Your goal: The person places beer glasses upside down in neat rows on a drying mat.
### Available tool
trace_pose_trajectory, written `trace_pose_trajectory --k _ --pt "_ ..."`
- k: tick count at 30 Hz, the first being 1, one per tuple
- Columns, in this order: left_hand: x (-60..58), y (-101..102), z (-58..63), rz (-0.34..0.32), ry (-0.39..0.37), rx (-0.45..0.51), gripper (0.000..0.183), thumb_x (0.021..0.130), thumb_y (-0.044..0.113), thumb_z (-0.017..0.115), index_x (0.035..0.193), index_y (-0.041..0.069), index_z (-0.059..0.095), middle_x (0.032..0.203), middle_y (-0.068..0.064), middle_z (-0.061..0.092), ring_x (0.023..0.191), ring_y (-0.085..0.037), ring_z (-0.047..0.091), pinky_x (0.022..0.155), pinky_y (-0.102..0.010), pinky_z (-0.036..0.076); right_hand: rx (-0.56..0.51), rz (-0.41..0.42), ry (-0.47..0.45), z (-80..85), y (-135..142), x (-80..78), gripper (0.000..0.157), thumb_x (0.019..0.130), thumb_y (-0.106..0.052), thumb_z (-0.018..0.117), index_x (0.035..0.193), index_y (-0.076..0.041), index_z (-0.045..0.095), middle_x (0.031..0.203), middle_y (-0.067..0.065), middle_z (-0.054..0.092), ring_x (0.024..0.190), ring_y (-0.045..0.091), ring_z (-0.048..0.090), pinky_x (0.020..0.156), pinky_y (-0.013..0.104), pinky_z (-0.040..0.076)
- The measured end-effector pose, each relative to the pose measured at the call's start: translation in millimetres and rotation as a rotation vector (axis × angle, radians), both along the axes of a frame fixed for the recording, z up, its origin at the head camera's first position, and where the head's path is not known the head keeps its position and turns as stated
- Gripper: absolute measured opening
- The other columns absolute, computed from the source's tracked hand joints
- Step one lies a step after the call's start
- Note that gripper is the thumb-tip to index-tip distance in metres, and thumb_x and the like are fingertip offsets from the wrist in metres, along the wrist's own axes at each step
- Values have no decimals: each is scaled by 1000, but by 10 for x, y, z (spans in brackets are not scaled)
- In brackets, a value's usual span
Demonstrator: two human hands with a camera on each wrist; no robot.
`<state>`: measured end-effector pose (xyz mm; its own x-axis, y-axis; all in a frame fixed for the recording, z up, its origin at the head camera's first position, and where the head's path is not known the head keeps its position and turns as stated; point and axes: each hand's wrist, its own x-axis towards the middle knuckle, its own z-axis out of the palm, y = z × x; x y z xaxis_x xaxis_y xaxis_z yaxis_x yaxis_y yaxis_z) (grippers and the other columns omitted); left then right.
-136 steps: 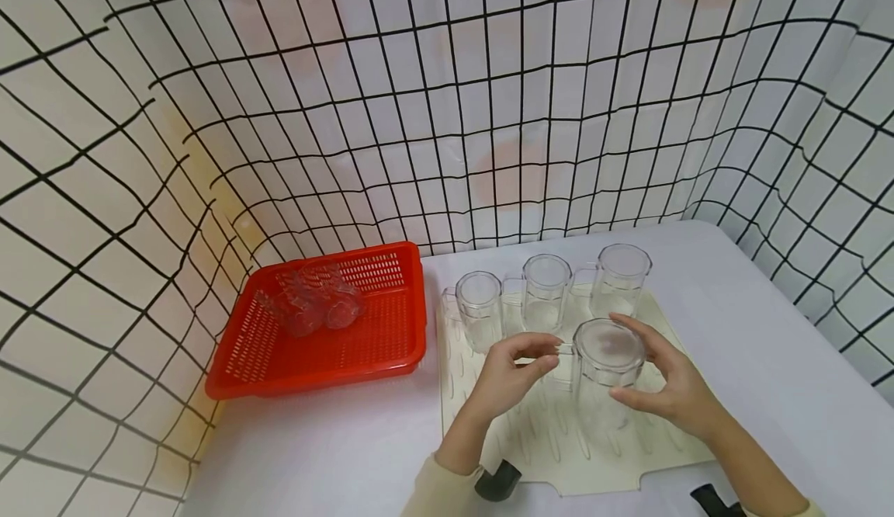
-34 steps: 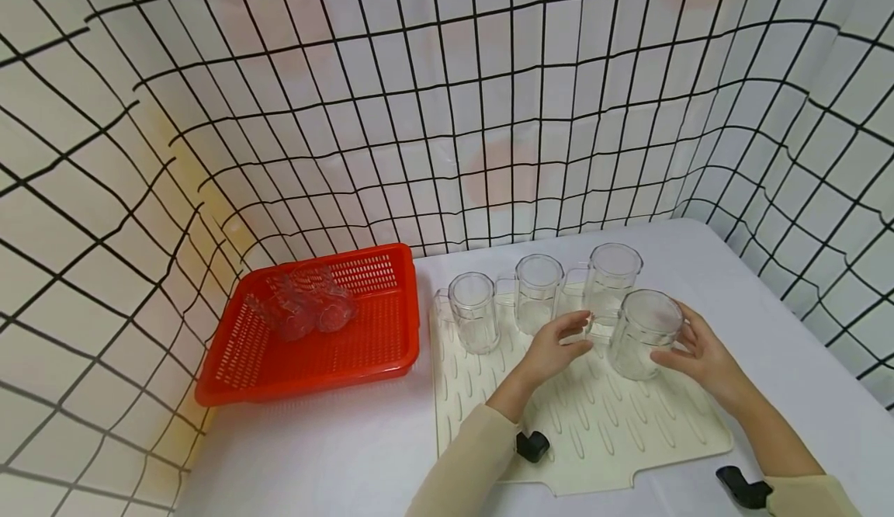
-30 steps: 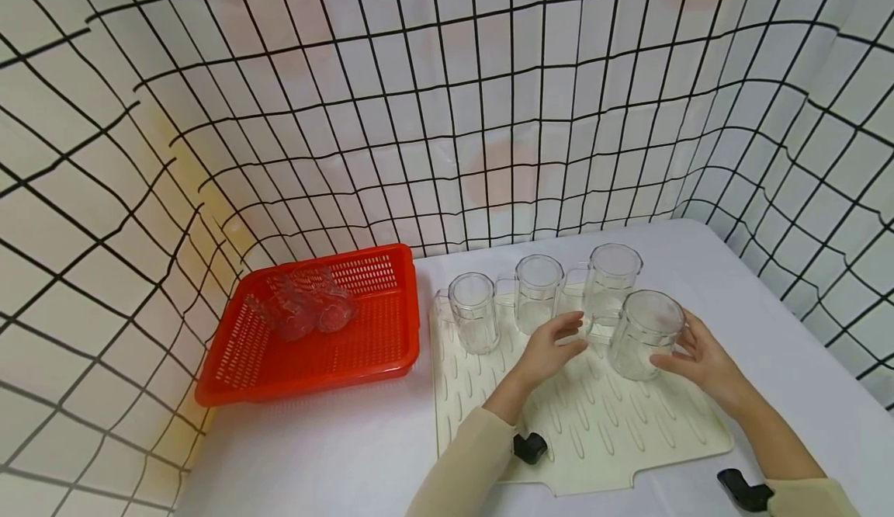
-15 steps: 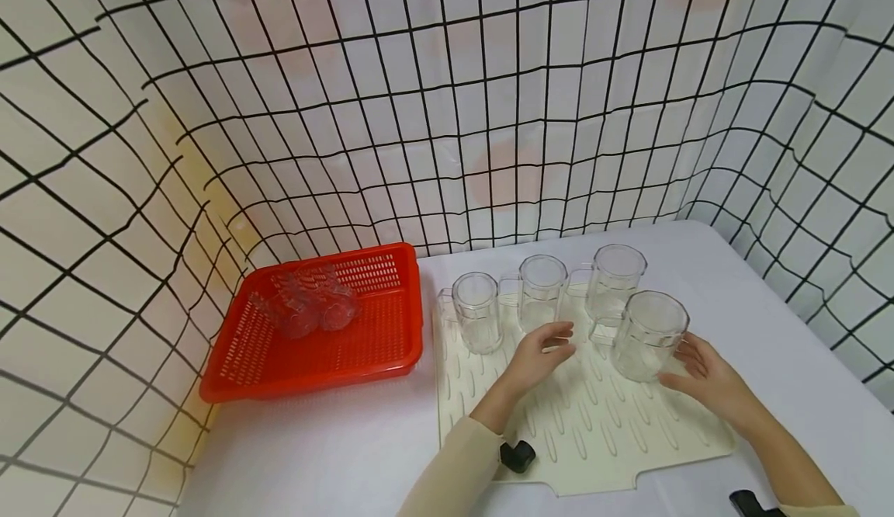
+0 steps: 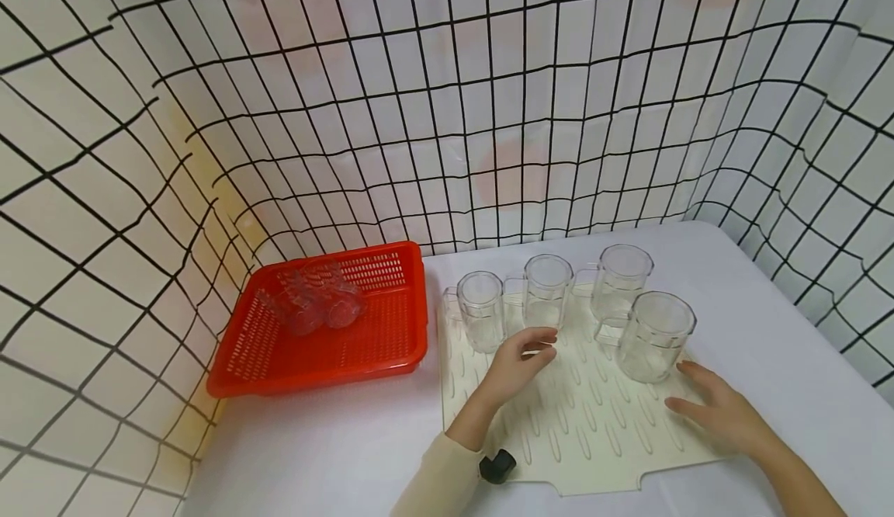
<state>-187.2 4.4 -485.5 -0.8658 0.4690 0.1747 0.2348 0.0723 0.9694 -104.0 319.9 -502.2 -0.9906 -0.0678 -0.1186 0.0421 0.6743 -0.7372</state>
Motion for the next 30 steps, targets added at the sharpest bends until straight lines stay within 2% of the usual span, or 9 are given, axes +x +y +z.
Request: trace_pose_trajectory --k 5,9,17,20,23,26,30 --pt "44 -201 80 44 28 20 30 96 12 61 123 -1 62 117 -16 65 106 -19 62 91 -28 48 66 49 74 -66 -33 7 74 91 -24 67 135 24 31 140 47 22 127 65 20 98 73 20" --pt "84 -368 174 70 43 44 28 96 9 61 121 -3 62 116 -18 65 105 -22 62 92 -29 48 97 80 113 -97 -53 16 75 89 -22 69 133 26 32 137 48 25 123 66 25 95 74 23" --pt "170 -701 423 134 92 122 24 96 3 59 117 -7 61 116 -22 63 107 -35 60 92 -29 49 104 126 101 -117 -66 13 73 87 -21 70 130 27 35 135 51 24 121 69 25 92 76 25" --pt "156 -826 516 153 117 150 24 95 1 59 116 -10 60 116 -26 62 108 -40 59 92 -28 49 128 137 94 -133 -65 16 76 86 -23 71 130 27 35 135 51 23 121 69 24 91 76 25" --pt "124 -949 589 181 137 155 24 94 0 59 116 -11 60 114 -27 62 107 -40 59 92 -27 48 163 150 95 -157 -68 22 79 85 -25 72 130 27 35 135 51 23 120 68 24 90 77 25" --pt "81 -1075 636 221 152 149 23 95 0 59 115 -10 61 113 -27 62 105 -37 60 92 -25 49 173 156 79 -171 -73 27 81 84 -27 73 131 27 34 136 50 22 121 68 23 89 78 24" --pt "35 -1246 677 288 147 133 24 96 5 60 117 -6 61 115 -26 62 106 -41 59 92 -26 49 175 155 70 -165 -84 23 81 85 -28 72 131 26 34 137 50 22 121 69 23 89 78 25"
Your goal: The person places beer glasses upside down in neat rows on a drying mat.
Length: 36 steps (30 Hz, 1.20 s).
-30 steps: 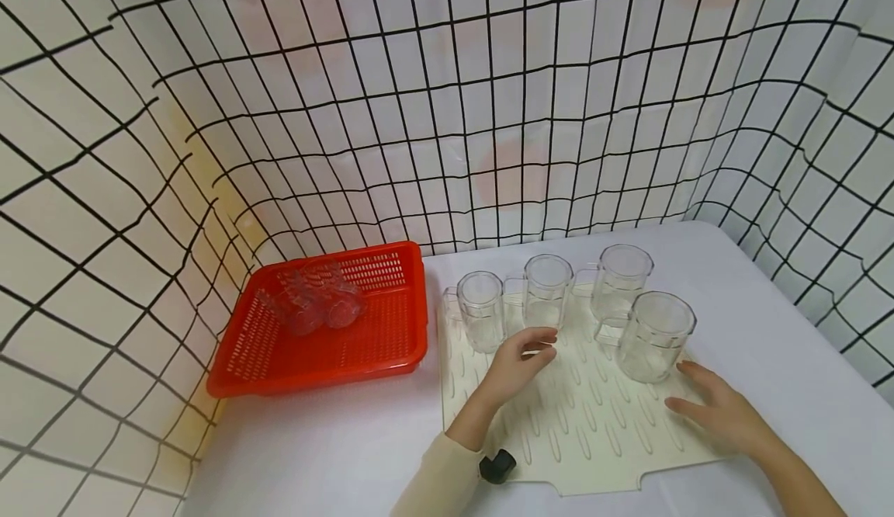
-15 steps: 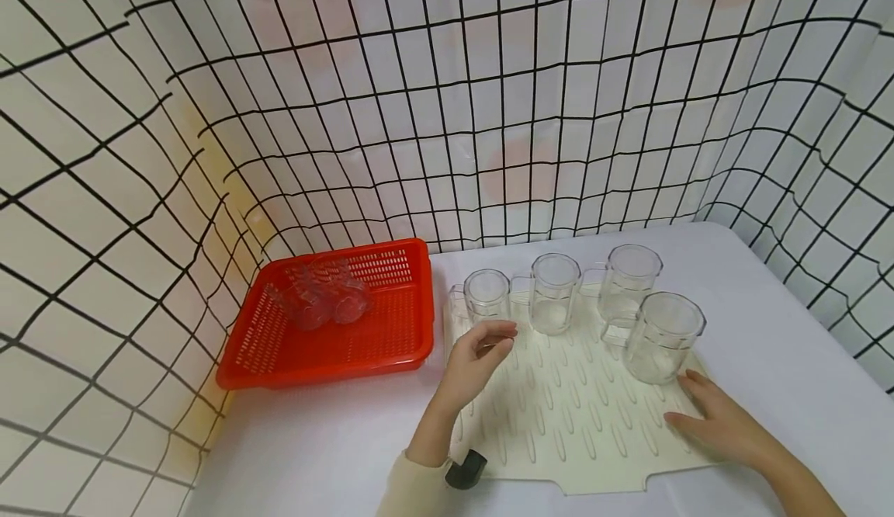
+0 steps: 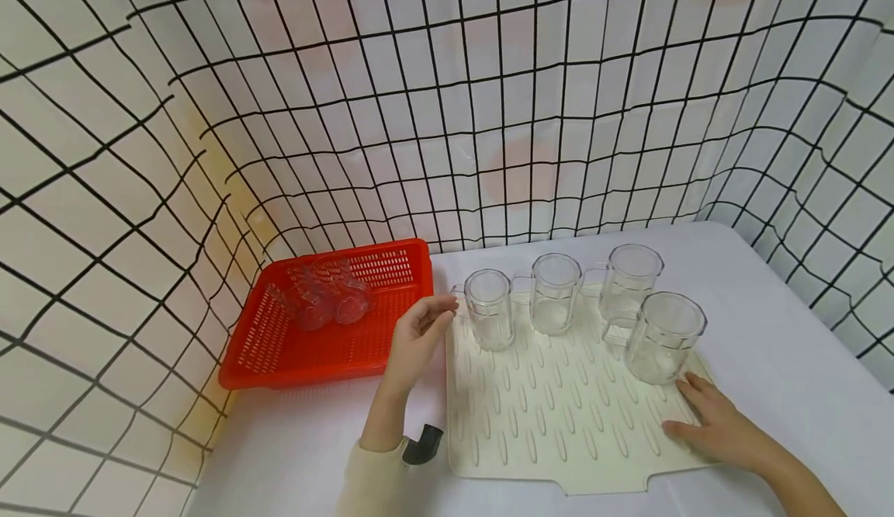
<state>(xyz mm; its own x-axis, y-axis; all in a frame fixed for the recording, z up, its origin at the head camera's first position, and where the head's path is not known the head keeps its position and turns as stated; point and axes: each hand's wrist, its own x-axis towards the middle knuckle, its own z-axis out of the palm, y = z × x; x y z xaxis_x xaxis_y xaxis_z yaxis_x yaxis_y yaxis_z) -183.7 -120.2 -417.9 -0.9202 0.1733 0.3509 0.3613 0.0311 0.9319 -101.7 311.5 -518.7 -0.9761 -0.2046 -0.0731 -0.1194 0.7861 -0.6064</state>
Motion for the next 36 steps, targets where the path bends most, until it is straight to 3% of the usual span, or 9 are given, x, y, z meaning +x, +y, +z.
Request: trace_pose_trajectory --k 5,11,15,22,27,36 --pt "-77 -213 -5 125 -73 -10 26 97 12 60 119 -2 63 117 -20 64 109 -37 59 93 -27 49 1 4 2 24 -12 -1 81 85 -28 72 131 27 34 137 50 22 121 68 23 89 78 25" --pt "-206 -438 -31 301 -235 89 24 98 12 58 117 -1 63 111 -12 66 104 -23 62 96 -32 47 -20 8 -9 29 -16 12 83 85 -28 72 131 27 33 137 51 21 122 69 21 89 79 23" --pt "-303 -541 -52 399 -293 135 21 98 8 57 116 -3 63 111 -12 65 102 -21 61 98 -38 45 -20 11 -34 42 -19 9 83 86 -28 72 132 27 30 138 51 18 122 69 19 90 78 22" --pt "-475 -704 -106 462 -403 55 27 99 8 52 123 -4 59 123 -19 58 116 -31 53 106 -46 36 -31 9 -56 68 -24 17 84 87 -28 71 133 28 28 139 51 16 124 69 16 91 79 20" --pt "-534 -771 -148 484 -479 28 32 101 11 51 129 -5 54 129 -21 52 122 -34 48 108 -49 33 -40 8 -46 44 -10 28 85 87 -29 71 134 27 28 140 50 16 125 69 16 91 79 19" --pt "-623 -828 -144 582 -470 33 36 97 12 53 129 -4 51 127 -21 50 116 -34 48 100 -47 39 -33 16 -32 19 5 26 84 86 -29 71 134 27 30 139 50 18 124 69 18 90 79 21"
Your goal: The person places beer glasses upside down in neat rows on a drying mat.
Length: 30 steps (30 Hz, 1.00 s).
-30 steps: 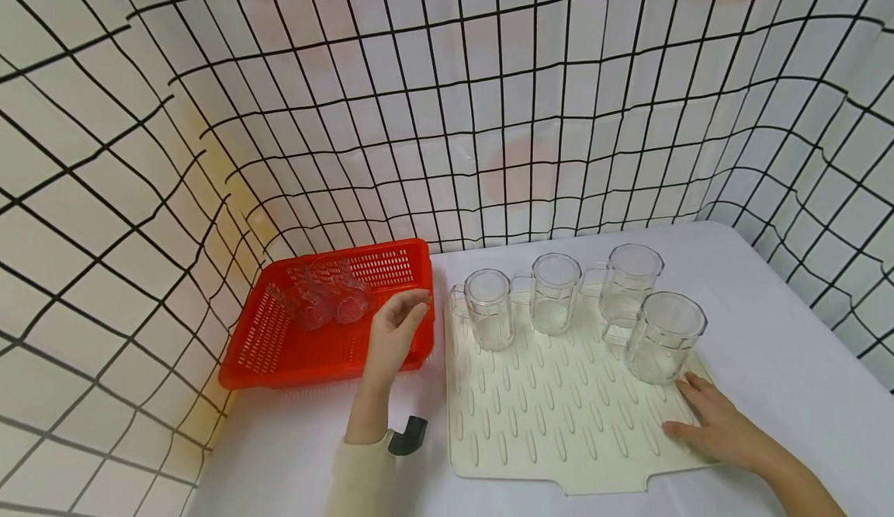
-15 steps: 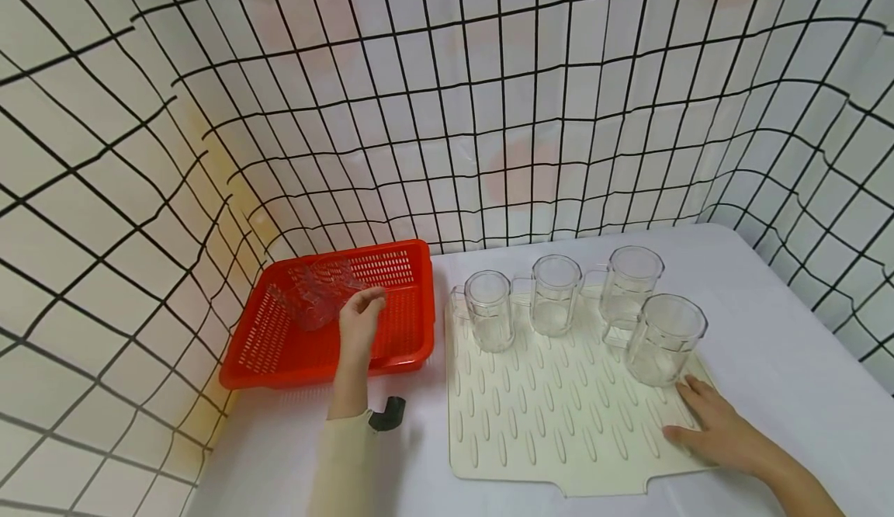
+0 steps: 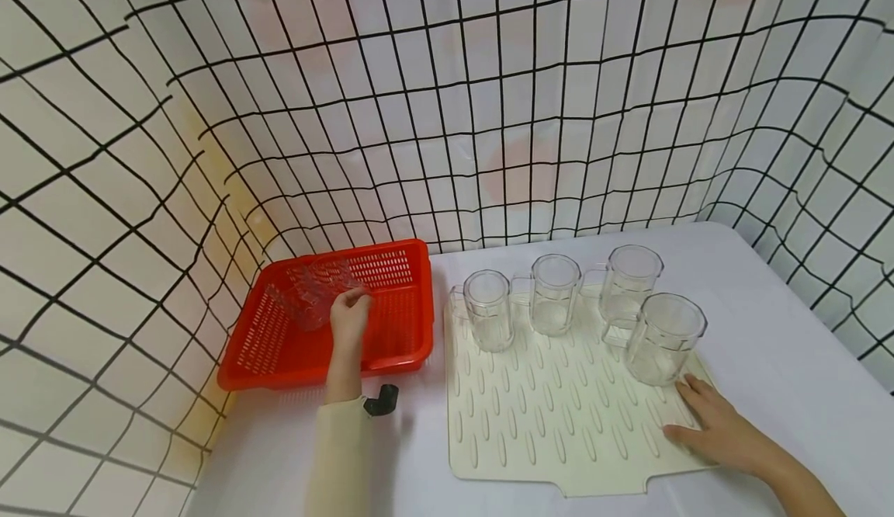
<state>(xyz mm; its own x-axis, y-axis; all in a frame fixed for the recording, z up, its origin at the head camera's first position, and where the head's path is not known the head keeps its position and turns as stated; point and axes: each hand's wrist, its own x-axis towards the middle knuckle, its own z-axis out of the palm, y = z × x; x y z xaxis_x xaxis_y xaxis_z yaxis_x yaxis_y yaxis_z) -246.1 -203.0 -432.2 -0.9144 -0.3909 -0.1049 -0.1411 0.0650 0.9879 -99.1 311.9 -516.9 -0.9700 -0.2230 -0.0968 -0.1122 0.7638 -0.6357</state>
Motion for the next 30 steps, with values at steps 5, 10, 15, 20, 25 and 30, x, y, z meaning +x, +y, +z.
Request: trace_pose_trajectory --k 5,10,15,20,25,30 --pt "-86 -37 53 15 -92 19 47 96 10 51 139 -7 41 139 -26 42 127 -38 41 108 -49 32 -12 -3 1 -5 13 6 84 86 -29 72 134 27 30 139 50 18 124 69 18 90 79 21" --pt "-144 -100 77 -45 -194 56 54 99 18 50 145 -5 34 144 -23 38 128 -35 38 108 -47 31 -10 -4 5 -10 15 9 83 86 -29 72 134 26 31 140 49 19 124 68 19 91 78 22" --pt "-184 -146 47 -91 -222 127 44 101 21 46 138 -2 46 137 -18 43 120 -32 40 104 -45 32 -13 -4 9 -11 14 15 83 85 -28 72 133 26 32 139 49 19 124 68 19 91 78 22" --pt "-202 -160 42 -133 -215 132 45 103 22 44 142 -1 45 152 -15 34 136 -34 31 112 -51 22 -16 -8 11 -8 10 21 83 85 -28 73 134 26 32 140 49 19 125 68 19 91 78 21" --pt "-187 -142 54 -108 -181 183 43 102 19 46 140 -3 47 149 -16 38 136 -33 34 113 -44 27 -18 -7 7 -7 10 20 83 85 -28 72 134 26 32 140 49 19 125 68 18 91 78 21" --pt "-116 -98 87 -49 -110 191 39 102 17 45 132 -7 51 134 -19 49 122 -33 45 108 -44 35 -17 -7 7 -7 11 20 83 85 -28 72 134 26 32 140 49 19 125 68 19 91 78 22"
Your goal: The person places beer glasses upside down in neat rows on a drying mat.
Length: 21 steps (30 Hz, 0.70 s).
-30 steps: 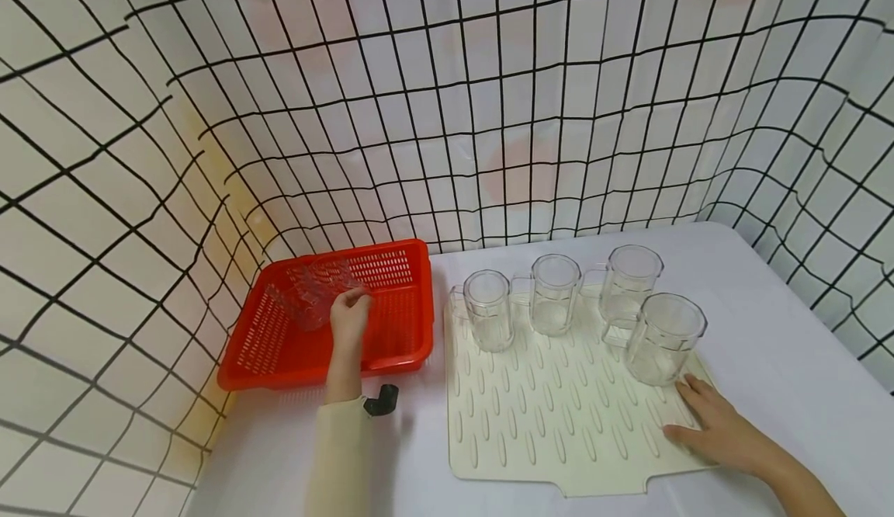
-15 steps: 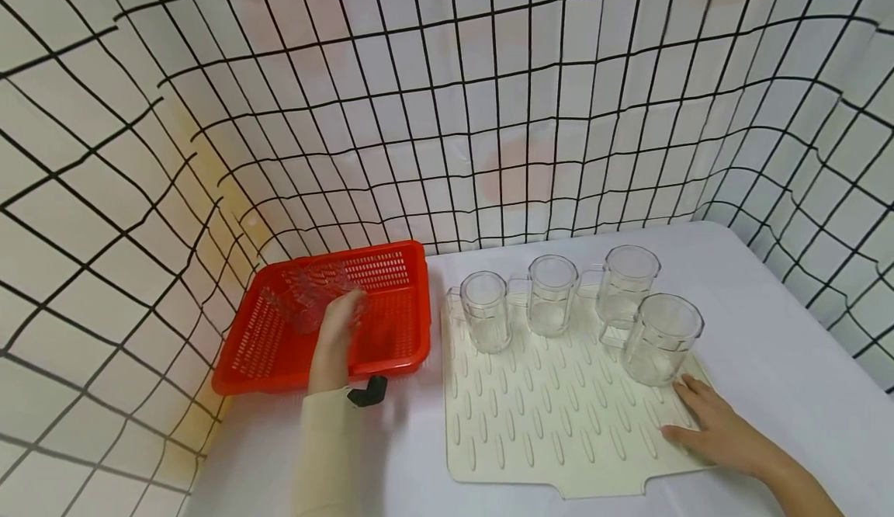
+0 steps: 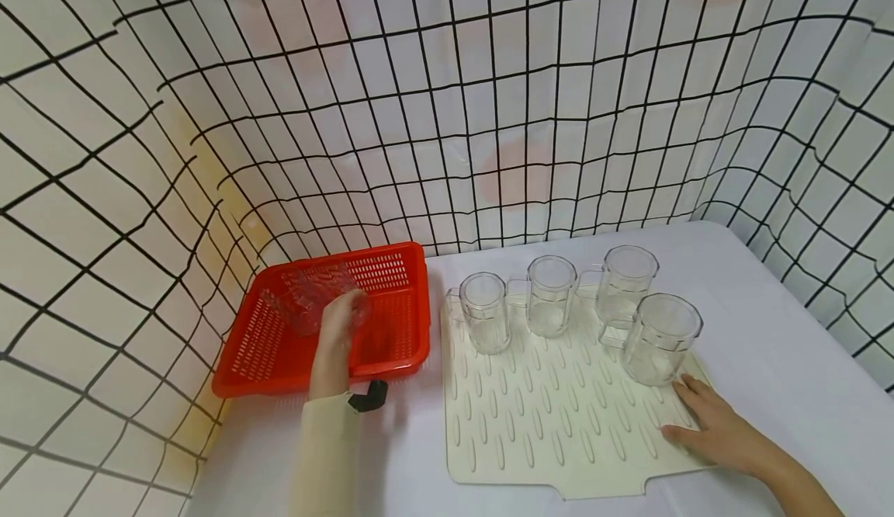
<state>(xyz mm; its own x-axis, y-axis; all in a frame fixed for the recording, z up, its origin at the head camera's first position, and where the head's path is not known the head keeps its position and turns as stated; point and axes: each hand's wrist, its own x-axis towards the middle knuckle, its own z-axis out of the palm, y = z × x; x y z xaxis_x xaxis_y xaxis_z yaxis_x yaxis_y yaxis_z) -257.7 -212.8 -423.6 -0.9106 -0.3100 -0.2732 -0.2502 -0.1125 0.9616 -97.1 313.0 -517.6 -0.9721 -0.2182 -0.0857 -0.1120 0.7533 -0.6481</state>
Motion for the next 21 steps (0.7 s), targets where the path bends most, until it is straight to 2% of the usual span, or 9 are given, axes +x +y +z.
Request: trace_pose_trajectory --k 3,6,9,12,16,21 --pt "50 22 3 32 49 -21 37 104 19 42 127 -8 52 130 -21 53 121 -34 49 106 -47 35 -1 0 -2 8 0 2 83 85 -28 72 134 26 31 140 49 19 125 68 18 91 78 21" --pt "76 44 -11 73 109 17 34 105 23 40 120 -5 52 121 -20 60 121 -34 52 105 -45 35 -5 -1 -4 19 -2 3 83 86 -28 72 134 26 31 140 49 18 125 68 18 91 78 21" --pt "77 60 -29 129 153 69 30 106 26 39 108 0 53 100 -11 65 112 -32 57 103 -42 38 -3 2 -1 27 -6 2 82 86 -28 72 134 26 31 139 49 18 124 68 18 91 78 21" --pt "76 77 -38 187 175 100 28 106 28 39 100 3 52 83 0 61 95 -24 60 99 -39 42 -1 3 1 24 -10 2 82 86 -27 72 133 26 31 139 49 19 124 68 19 91 78 22" --pt "62 93 -31 248 172 95 28 106 28 38 95 6 52 74 4 52 72 -11 53 82 -30 45 -2 0 -1 11 -9 0 83 85 -27 72 133 26 32 139 50 19 124 68 19 91 78 22" --pt "47 86 -41 273 179 72 30 106 28 41 91 5 53 68 5 46 62 -7 42 67 -25 37 -1 3 13 -8 0 -8 82 85 -27 72 133 26 32 139 49 20 124 68 19 91 77 22"
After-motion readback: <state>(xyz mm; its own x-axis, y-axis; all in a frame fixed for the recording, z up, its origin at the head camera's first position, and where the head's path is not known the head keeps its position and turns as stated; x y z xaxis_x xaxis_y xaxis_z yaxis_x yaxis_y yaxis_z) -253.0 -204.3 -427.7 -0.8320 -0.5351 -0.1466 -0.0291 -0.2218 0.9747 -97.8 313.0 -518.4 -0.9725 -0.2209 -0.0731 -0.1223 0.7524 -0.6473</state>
